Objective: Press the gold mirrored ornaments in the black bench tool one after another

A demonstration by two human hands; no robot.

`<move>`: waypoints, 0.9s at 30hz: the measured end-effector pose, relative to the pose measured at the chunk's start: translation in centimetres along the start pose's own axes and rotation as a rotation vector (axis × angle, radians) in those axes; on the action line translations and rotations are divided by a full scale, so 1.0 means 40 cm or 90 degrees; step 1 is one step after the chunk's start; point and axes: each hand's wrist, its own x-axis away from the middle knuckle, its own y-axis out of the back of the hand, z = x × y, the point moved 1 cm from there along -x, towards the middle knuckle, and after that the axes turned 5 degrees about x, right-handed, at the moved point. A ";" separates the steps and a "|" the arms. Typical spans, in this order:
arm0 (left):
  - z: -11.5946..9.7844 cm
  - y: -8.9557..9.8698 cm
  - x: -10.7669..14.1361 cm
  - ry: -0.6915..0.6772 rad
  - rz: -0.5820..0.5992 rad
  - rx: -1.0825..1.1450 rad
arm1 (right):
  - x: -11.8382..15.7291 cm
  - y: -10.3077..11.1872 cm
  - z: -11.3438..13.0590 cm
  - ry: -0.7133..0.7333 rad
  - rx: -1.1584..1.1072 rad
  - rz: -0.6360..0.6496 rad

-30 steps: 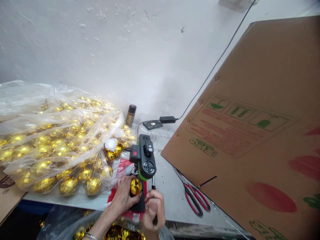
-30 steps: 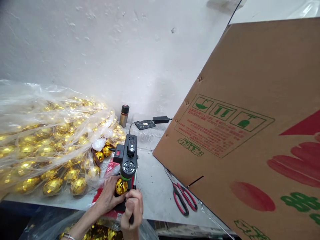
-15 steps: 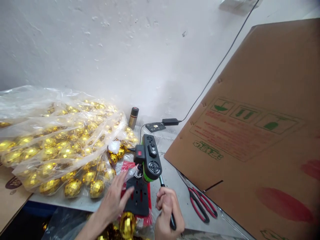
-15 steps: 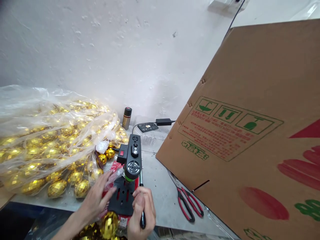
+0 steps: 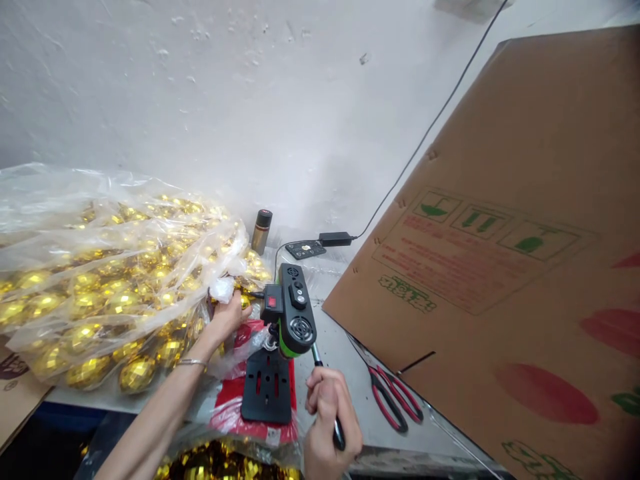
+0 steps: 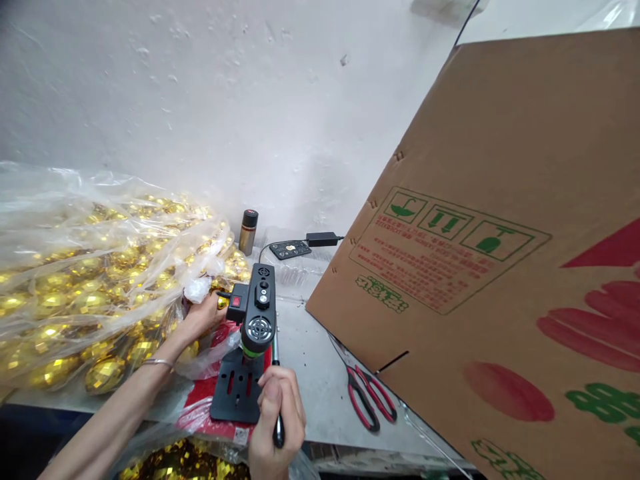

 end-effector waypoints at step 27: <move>0.038 -0.198 0.360 -0.109 -0.015 0.172 | -0.054 -0.003 0.044 -0.031 -0.008 0.035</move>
